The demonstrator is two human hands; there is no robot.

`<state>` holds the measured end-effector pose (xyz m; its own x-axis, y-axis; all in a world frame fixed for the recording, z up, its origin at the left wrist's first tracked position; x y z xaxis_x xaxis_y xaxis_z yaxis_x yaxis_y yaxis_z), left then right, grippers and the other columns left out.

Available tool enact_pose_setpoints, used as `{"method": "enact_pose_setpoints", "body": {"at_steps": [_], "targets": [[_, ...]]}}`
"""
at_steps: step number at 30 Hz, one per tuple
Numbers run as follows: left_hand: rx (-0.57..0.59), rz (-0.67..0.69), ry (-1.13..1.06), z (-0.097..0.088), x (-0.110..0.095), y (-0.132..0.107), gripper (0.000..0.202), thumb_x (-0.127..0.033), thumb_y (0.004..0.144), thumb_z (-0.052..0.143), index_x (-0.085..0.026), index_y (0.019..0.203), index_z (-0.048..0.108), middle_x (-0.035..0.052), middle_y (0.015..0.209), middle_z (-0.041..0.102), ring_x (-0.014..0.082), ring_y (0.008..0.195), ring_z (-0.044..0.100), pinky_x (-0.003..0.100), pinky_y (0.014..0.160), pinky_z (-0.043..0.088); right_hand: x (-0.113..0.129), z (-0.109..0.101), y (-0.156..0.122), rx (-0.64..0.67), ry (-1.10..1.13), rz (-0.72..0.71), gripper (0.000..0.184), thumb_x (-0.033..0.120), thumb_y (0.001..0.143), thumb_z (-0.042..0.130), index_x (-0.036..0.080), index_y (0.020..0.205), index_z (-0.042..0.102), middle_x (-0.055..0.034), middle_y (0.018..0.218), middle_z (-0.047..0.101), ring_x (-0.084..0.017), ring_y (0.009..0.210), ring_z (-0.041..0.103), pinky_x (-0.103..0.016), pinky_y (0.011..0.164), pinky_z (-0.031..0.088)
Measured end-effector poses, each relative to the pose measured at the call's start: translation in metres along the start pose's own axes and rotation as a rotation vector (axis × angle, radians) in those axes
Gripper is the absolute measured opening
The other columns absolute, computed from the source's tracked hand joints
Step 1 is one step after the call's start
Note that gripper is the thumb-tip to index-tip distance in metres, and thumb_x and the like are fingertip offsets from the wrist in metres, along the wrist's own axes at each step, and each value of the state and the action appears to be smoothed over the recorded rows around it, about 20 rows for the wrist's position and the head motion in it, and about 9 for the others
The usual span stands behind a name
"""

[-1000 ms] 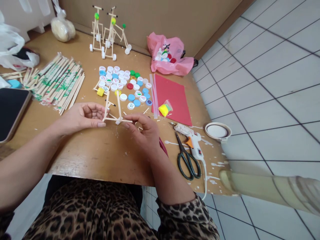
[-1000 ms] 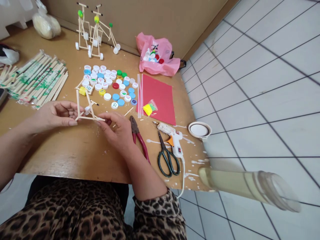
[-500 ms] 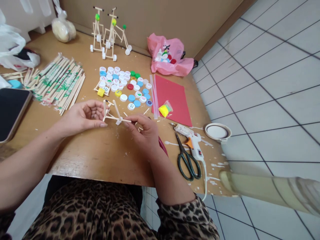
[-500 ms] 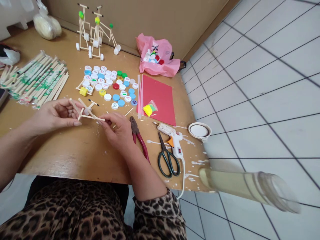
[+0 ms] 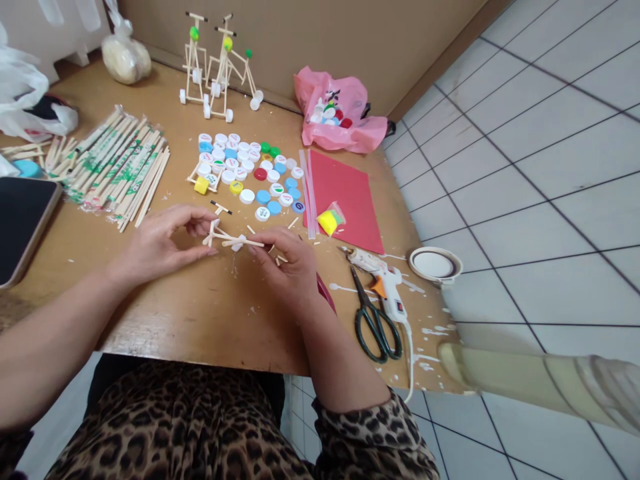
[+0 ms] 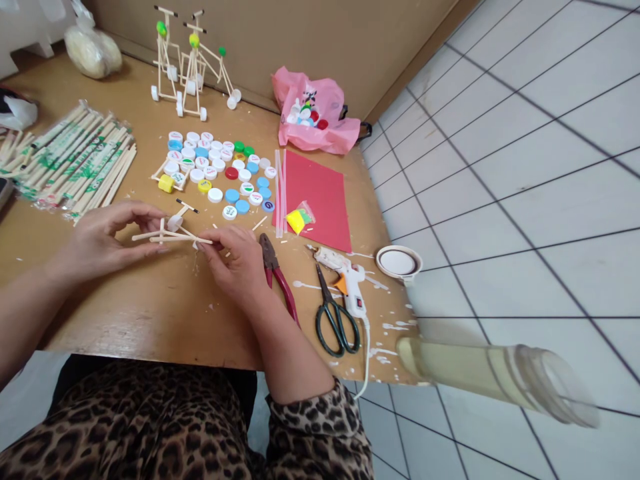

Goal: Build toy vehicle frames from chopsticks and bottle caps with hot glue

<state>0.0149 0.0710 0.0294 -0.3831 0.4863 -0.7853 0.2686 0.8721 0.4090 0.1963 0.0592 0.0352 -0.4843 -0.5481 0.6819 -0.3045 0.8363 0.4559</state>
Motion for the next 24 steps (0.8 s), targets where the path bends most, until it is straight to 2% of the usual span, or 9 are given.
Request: {"method": "enact_pose_setpoints", "body": {"at_steps": [4, 13, 19, 24], "targets": [[-0.025, 0.055, 0.066, -0.001, -0.003, -0.002, 0.021, -0.034, 0.082, 0.075, -0.024, 0.100, 0.072, 0.0037, 0.088, 0.076, 0.0184, 0.076, 0.068, 0.031, 0.079, 0.057, -0.002, 0.000, 0.000, 0.003, -0.017, 0.030, 0.011, 0.024, 0.092, 0.065, 0.025, 0.087, 0.075, -0.0019, 0.080, 0.074, -0.018, 0.075, 0.066, -0.034, 0.077, 0.053], [0.014, 0.186, 0.154, 0.002, -0.014, -0.001, 0.013, -0.034, 0.086, 0.073, -0.025, 0.096, 0.072, 0.0064, 0.092, 0.078, 0.0225, 0.081, 0.072, 0.037, 0.078, 0.058, -0.005, -0.001, -0.001, -0.005, -0.031, 0.034, 0.010, 0.024, 0.091, 0.065, 0.025, 0.090, 0.075, -0.0020, 0.081, 0.075, -0.018, 0.075, 0.066, -0.035, 0.077, 0.053], [-0.017, 0.219, 0.194, 0.000, -0.018, -0.002, 0.012, -0.034, 0.087, 0.072, -0.026, 0.096, 0.072, 0.0070, 0.094, 0.079, 0.0237, 0.083, 0.072, 0.038, 0.079, 0.058, -0.003, -0.002, -0.002, -0.018, -0.035, 0.027, 0.010, 0.024, 0.091, 0.065, 0.026, 0.092, 0.075, -0.0020, 0.083, 0.076, -0.018, 0.077, 0.068, -0.036, 0.079, 0.054], [-0.064, 0.187, 0.129, -0.003, -0.016, -0.003, 0.015, -0.033, 0.084, 0.076, -0.025, 0.096, 0.072, 0.0056, 0.092, 0.078, 0.0216, 0.079, 0.071, 0.036, 0.077, 0.059, 0.001, -0.005, -0.003, -0.031, -0.033, -0.005, 0.009, 0.025, 0.092, 0.065, 0.026, 0.095, 0.073, -0.0023, 0.085, 0.077, -0.018, 0.077, 0.069, -0.035, 0.078, 0.054]]}}
Point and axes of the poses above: each hand's wrist, its own y-axis towards the middle knuckle, its own z-axis out of the palm, x = y × z, the point moved 9 cm from there along y, towards the middle knuckle
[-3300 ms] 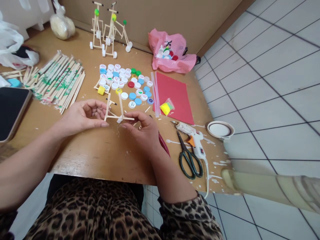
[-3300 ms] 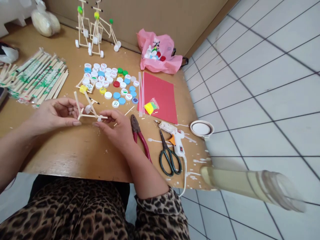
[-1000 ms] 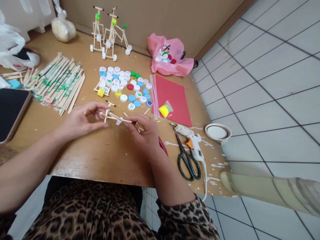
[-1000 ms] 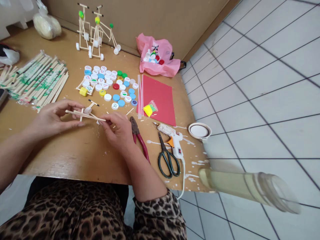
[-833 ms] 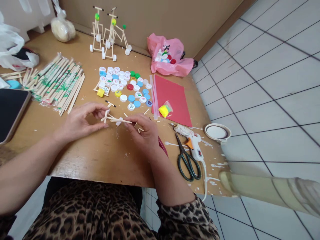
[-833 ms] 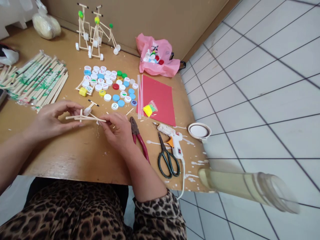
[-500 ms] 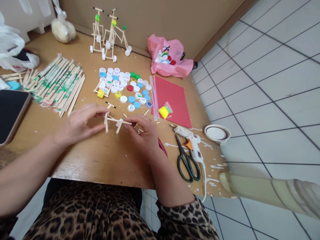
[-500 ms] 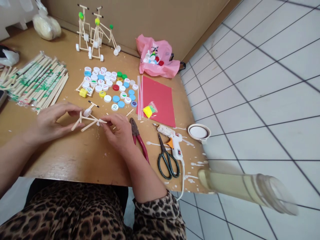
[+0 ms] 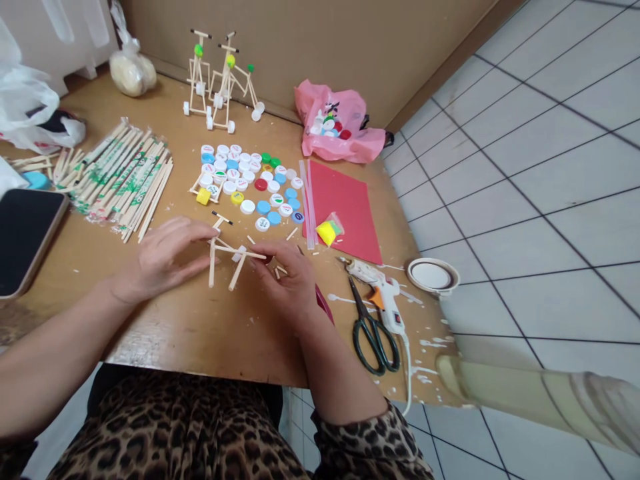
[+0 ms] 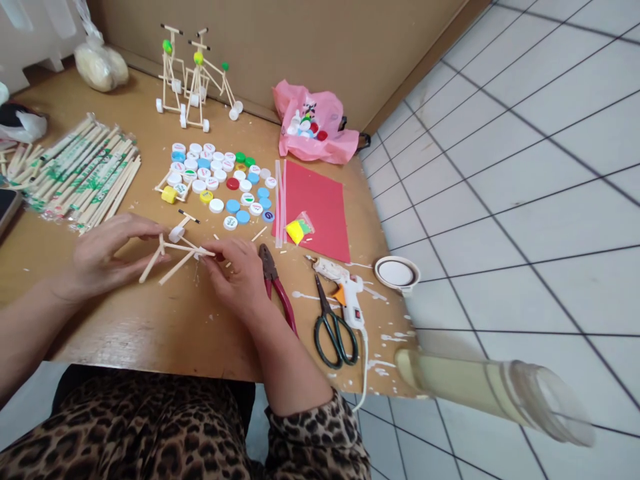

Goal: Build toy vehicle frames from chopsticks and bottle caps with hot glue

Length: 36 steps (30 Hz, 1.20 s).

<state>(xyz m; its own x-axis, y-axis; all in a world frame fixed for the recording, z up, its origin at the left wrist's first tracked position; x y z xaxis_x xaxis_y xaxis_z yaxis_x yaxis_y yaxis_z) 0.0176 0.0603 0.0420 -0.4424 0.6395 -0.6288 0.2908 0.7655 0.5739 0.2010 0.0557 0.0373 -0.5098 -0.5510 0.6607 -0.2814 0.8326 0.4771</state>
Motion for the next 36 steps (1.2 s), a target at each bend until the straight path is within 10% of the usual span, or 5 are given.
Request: {"method": "enact_pose_setpoints", "body": {"at_steps": [12, 26, 36], "targets": [[-0.087, -0.329, -0.375, 0.003, 0.037, -0.003, 0.034, -0.031, 0.070, 0.087, -0.021, 0.097, 0.070, 0.0043, 0.091, 0.077, 0.0186, 0.078, 0.070, 0.035, 0.077, 0.060, -0.004, -0.006, -0.003, -0.057, 0.065, 0.006, 0.017, 0.029, 0.091, 0.065, 0.025, 0.108, 0.069, -0.0018, 0.086, 0.075, -0.017, 0.077, 0.068, -0.036, 0.079, 0.055], [-0.175, 0.214, 0.166, 0.000, 0.000, -0.008, 0.017, -0.025, 0.091, 0.071, -0.022, 0.107, 0.068, 0.0028, 0.087, 0.077, 0.0160, 0.073, 0.070, 0.027, 0.068, 0.057, -0.028, 0.005, -0.005, -0.086, 0.218, 0.187, 0.017, 0.032, 0.089, 0.068, 0.025, 0.103, 0.075, -0.0033, 0.091, 0.078, -0.019, 0.080, 0.071, -0.037, 0.084, 0.058], [-0.191, 0.346, 0.256, -0.008, -0.019, -0.006, 0.020, -0.022, 0.091, 0.072, -0.022, 0.110, 0.068, 0.0047, 0.093, 0.081, 0.0186, 0.078, 0.074, 0.031, 0.071, 0.058, -0.017, 0.001, 0.000, -0.116, 0.314, 0.137, 0.011, 0.032, 0.089, 0.068, 0.025, 0.086, 0.075, -0.0012, 0.082, 0.078, -0.018, 0.078, 0.072, -0.033, 0.077, 0.058]]}}
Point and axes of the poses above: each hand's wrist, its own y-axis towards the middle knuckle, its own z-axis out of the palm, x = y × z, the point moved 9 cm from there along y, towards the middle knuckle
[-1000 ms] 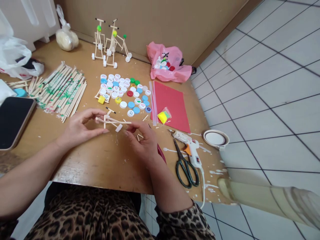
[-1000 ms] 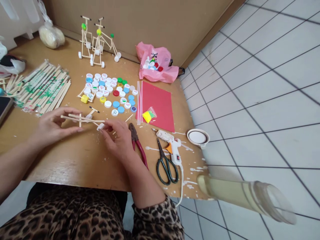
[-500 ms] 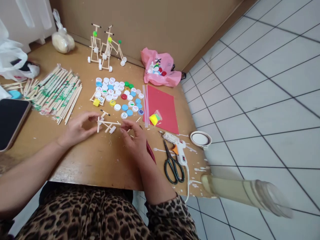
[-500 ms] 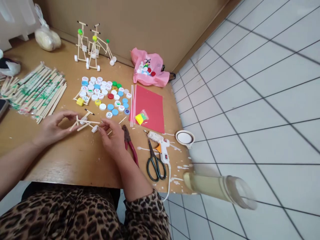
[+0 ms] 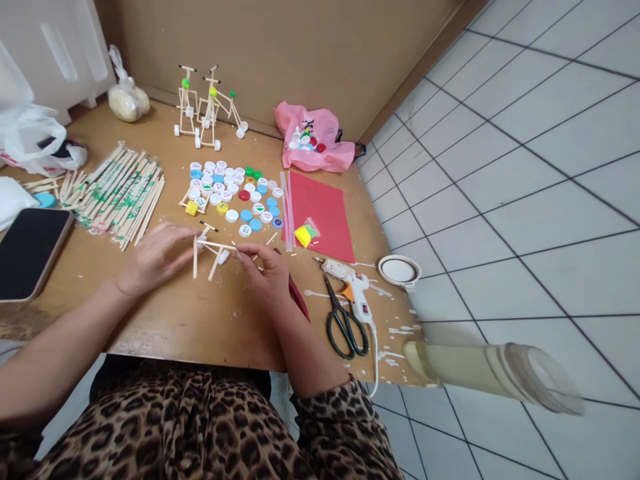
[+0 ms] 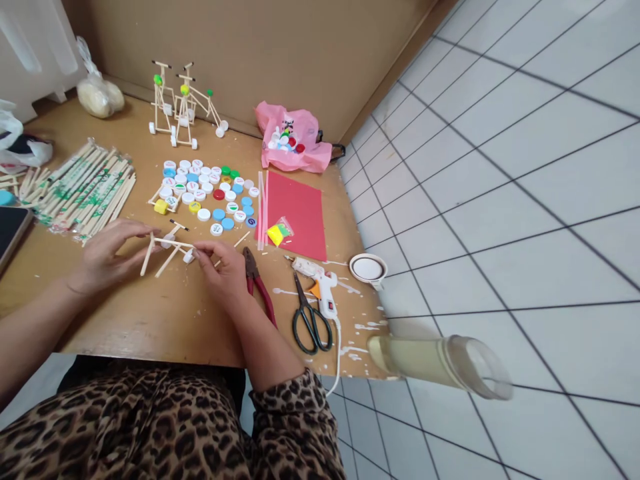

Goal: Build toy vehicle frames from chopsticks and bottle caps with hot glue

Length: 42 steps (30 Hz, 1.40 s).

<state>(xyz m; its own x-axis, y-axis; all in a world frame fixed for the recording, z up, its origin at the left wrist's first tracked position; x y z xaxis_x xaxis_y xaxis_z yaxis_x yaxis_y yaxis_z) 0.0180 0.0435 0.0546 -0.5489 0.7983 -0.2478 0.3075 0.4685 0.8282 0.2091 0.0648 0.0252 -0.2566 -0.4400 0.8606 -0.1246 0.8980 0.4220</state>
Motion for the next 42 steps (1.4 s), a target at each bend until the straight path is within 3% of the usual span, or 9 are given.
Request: {"method": "enact_pose_setpoints", "body": {"at_steps": [7, 12, 18, 25, 31, 37, 42], "targets": [[-0.063, 0.056, -0.001, -0.008, -0.009, 0.007, 0.027, -0.018, 0.090, 0.074, -0.022, 0.115, 0.068, 0.0062, 0.094, 0.081, 0.0187, 0.079, 0.075, 0.031, 0.072, 0.060, 0.022, -0.001, -0.001, 0.021, 0.006, -0.133, 0.010, 0.029, 0.092, 0.065, 0.026, 0.087, 0.073, -0.0006, 0.082, 0.077, -0.016, 0.078, 0.071, -0.032, 0.076, 0.058], [-0.063, 0.026, -0.030, -0.009, -0.008, 0.010, 0.028, -0.015, 0.089, 0.073, -0.023, 0.115, 0.067, 0.0060, 0.096, 0.081, 0.0196, 0.082, 0.075, 0.031, 0.072, 0.060, 0.032, -0.003, -0.003, 0.007, 0.009, -0.204, 0.010, 0.028, 0.093, 0.064, 0.025, 0.090, 0.073, -0.0001, 0.079, 0.075, -0.015, 0.075, 0.070, -0.031, 0.075, 0.057], [-0.019, 0.009, -0.049, -0.005, -0.006, 0.016, 0.027, -0.019, 0.091, 0.073, -0.022, 0.117, 0.066, 0.0056, 0.099, 0.081, 0.0187, 0.085, 0.074, 0.031, 0.074, 0.060, 0.018, -0.011, -0.004, -0.059, 0.074, -0.129, 0.013, 0.032, 0.092, 0.066, 0.026, 0.101, 0.073, -0.0009, 0.085, 0.075, -0.015, 0.077, 0.069, -0.031, 0.075, 0.058], [0.068, -0.097, -0.106, 0.007, -0.002, 0.026, 0.020, -0.023, 0.092, 0.070, -0.023, 0.112, 0.068, 0.0032, 0.097, 0.079, 0.0155, 0.080, 0.071, 0.028, 0.074, 0.059, 0.000, -0.016, 0.000, -0.098, 0.124, 0.031, 0.015, 0.037, 0.089, 0.068, 0.025, 0.093, 0.075, -0.0018, 0.087, 0.076, -0.016, 0.079, 0.069, -0.033, 0.080, 0.057], [0.113, -0.330, -0.327, 0.021, 0.017, 0.022, 0.029, -0.029, 0.086, 0.075, -0.021, 0.114, 0.071, 0.0072, 0.102, 0.080, 0.0179, 0.084, 0.074, 0.032, 0.084, 0.062, -0.010, -0.020, 0.003, -0.128, 0.191, 0.170, 0.020, 0.043, 0.084, 0.071, 0.024, 0.087, 0.075, -0.0010, 0.079, 0.076, -0.015, 0.073, 0.066, -0.031, 0.072, 0.054], [-0.003, -0.584, -0.646, 0.034, 0.036, 0.023, 0.050, -0.037, 0.070, 0.089, -0.020, 0.113, 0.071, 0.0052, 0.088, 0.079, 0.0183, 0.081, 0.074, 0.032, 0.079, 0.062, -0.016, -0.025, 0.005, -0.169, 0.242, 0.258, 0.018, 0.041, 0.080, 0.070, 0.023, 0.080, 0.072, 0.0008, 0.073, 0.073, -0.013, 0.067, 0.062, -0.029, 0.068, 0.053], [-0.106, -0.870, -0.788, 0.049, 0.045, 0.019, 0.037, -0.037, 0.057, 0.096, -0.019, 0.083, 0.075, 0.0028, 0.074, 0.077, 0.0150, 0.068, 0.071, 0.027, 0.068, 0.059, -0.018, -0.035, 0.003, -0.273, 0.216, 0.241, 0.019, 0.043, 0.083, 0.068, 0.024, 0.081, 0.070, -0.0001, 0.074, 0.073, -0.015, 0.070, 0.064, -0.032, 0.071, 0.055]]}}
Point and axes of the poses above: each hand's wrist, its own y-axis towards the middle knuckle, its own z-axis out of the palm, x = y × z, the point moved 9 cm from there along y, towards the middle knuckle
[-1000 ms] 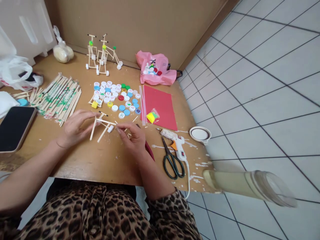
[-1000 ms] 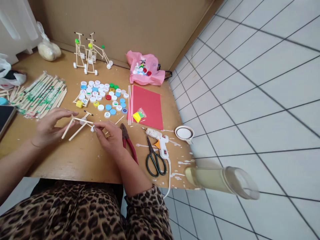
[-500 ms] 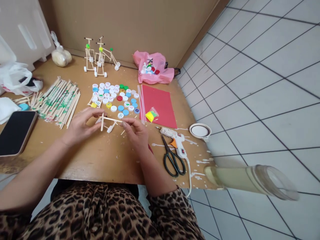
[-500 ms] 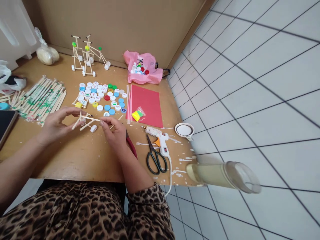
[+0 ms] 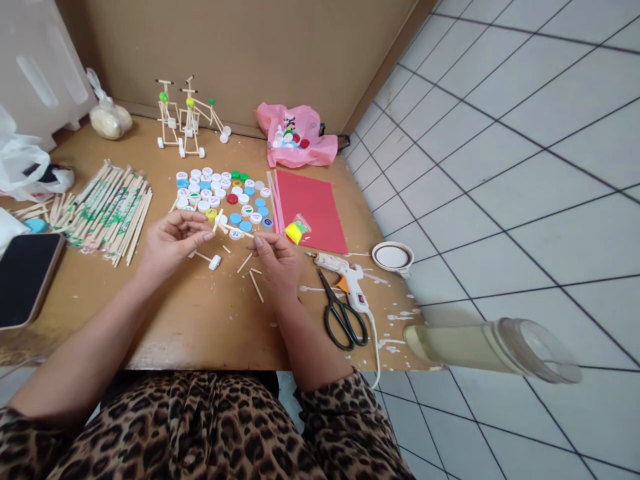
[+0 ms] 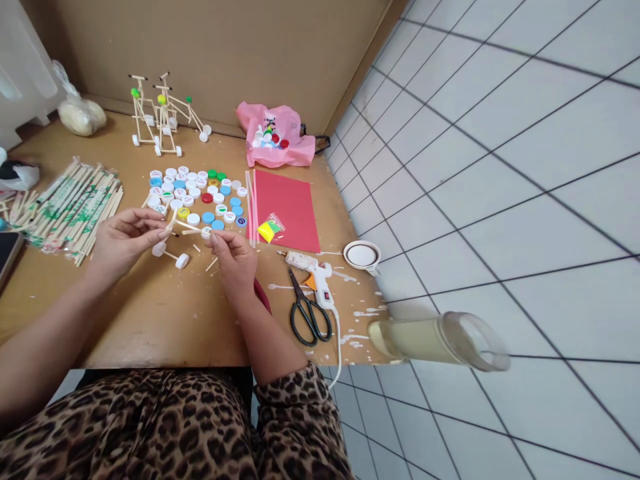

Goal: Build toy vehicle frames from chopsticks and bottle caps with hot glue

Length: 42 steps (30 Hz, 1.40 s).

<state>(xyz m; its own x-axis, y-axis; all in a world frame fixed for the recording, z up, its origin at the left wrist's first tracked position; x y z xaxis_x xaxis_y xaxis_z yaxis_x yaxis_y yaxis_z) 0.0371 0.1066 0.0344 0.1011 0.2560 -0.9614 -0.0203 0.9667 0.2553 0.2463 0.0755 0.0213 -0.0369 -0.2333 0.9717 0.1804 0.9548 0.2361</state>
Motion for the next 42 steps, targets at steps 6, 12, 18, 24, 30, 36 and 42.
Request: {"method": "enact_pose_setpoints", "body": {"at_steps": [6, 12, 18, 24, 30, 36, 42], "targets": [[-0.012, -0.249, -0.067, 0.011, 0.016, -0.007, 0.044, -0.052, 0.047, 0.098, -0.020, 0.070, 0.077, 0.0027, 0.066, 0.076, 0.0152, 0.059, 0.067, 0.027, 0.062, 0.057, 0.000, -0.005, -0.003, -0.075, 0.011, -0.069, 0.022, 0.045, 0.081, 0.071, 0.023, 0.083, 0.072, -0.0004, 0.074, 0.074, -0.016, 0.070, 0.066, -0.033, 0.071, 0.056], [-0.038, -0.340, -0.141, 0.010, 0.028, -0.011, 0.043, -0.048, 0.043, 0.099, -0.021, 0.068, 0.077, 0.0016, 0.059, 0.074, 0.0154, 0.055, 0.066, 0.027, 0.058, 0.054, -0.005, 0.003, -0.005, -0.011, -0.060, -0.078, 0.021, 0.045, 0.085, 0.069, 0.024, 0.084, 0.073, -0.0010, 0.077, 0.075, -0.018, 0.077, 0.070, -0.036, 0.081, 0.056], [-0.060, -0.373, -0.207, 0.006, 0.041, -0.011, 0.037, -0.041, 0.045, 0.097, -0.021, 0.068, 0.076, 0.0006, 0.058, 0.072, 0.0149, 0.055, 0.067, 0.027, 0.060, 0.055, -0.003, 0.009, -0.009, 0.040, -0.068, -0.118, 0.021, 0.046, 0.084, 0.072, 0.025, 0.085, 0.074, -0.0019, 0.084, 0.077, -0.018, 0.076, 0.069, -0.036, 0.079, 0.057], [-0.066, -0.441, -0.313, 0.008, 0.049, -0.010, 0.024, -0.026, 0.046, 0.092, -0.018, 0.062, 0.075, 0.0005, 0.056, 0.071, 0.0084, 0.046, 0.056, 0.019, 0.046, 0.046, 0.010, 0.016, -0.014, 0.109, -0.154, -0.209, 0.016, 0.040, 0.086, 0.069, 0.026, 0.082, 0.075, -0.0021, 0.081, 0.078, -0.018, 0.075, 0.070, -0.035, 0.076, 0.057], [-0.069, -0.571, -0.351, 0.010, 0.062, -0.015, 0.018, -0.016, 0.052, 0.086, -0.017, 0.065, 0.073, -0.0004, 0.052, 0.069, 0.0071, 0.043, 0.056, 0.015, 0.041, 0.043, 0.004, 0.011, -0.012, 0.055, -0.122, -0.166, 0.016, 0.041, 0.085, 0.070, 0.025, 0.086, 0.074, -0.0017, 0.081, 0.077, -0.017, 0.074, 0.068, -0.034, 0.077, 0.057], [0.008, -0.635, -0.344, 0.014, 0.066, -0.019, 0.024, -0.023, 0.052, 0.089, -0.018, 0.057, 0.066, -0.0007, 0.048, 0.066, 0.0062, 0.039, 0.051, 0.014, 0.037, 0.039, -0.009, 0.009, -0.006, 0.051, -0.093, -0.069, 0.019, 0.043, 0.085, 0.068, 0.024, 0.086, 0.071, -0.0013, 0.078, 0.075, -0.017, 0.073, 0.067, -0.033, 0.075, 0.056], [0.025, -0.686, -0.354, 0.015, 0.070, -0.023, 0.027, -0.025, 0.056, 0.091, -0.018, 0.057, 0.065, 0.0002, 0.049, 0.066, 0.0068, 0.039, 0.053, 0.015, 0.038, 0.039, -0.009, 0.010, -0.003, 0.058, -0.079, -0.022, 0.020, 0.043, 0.084, 0.066, 0.024, 0.079, 0.066, -0.0002, 0.075, 0.072, -0.015, 0.071, 0.063, -0.032, 0.075, 0.054]]}}
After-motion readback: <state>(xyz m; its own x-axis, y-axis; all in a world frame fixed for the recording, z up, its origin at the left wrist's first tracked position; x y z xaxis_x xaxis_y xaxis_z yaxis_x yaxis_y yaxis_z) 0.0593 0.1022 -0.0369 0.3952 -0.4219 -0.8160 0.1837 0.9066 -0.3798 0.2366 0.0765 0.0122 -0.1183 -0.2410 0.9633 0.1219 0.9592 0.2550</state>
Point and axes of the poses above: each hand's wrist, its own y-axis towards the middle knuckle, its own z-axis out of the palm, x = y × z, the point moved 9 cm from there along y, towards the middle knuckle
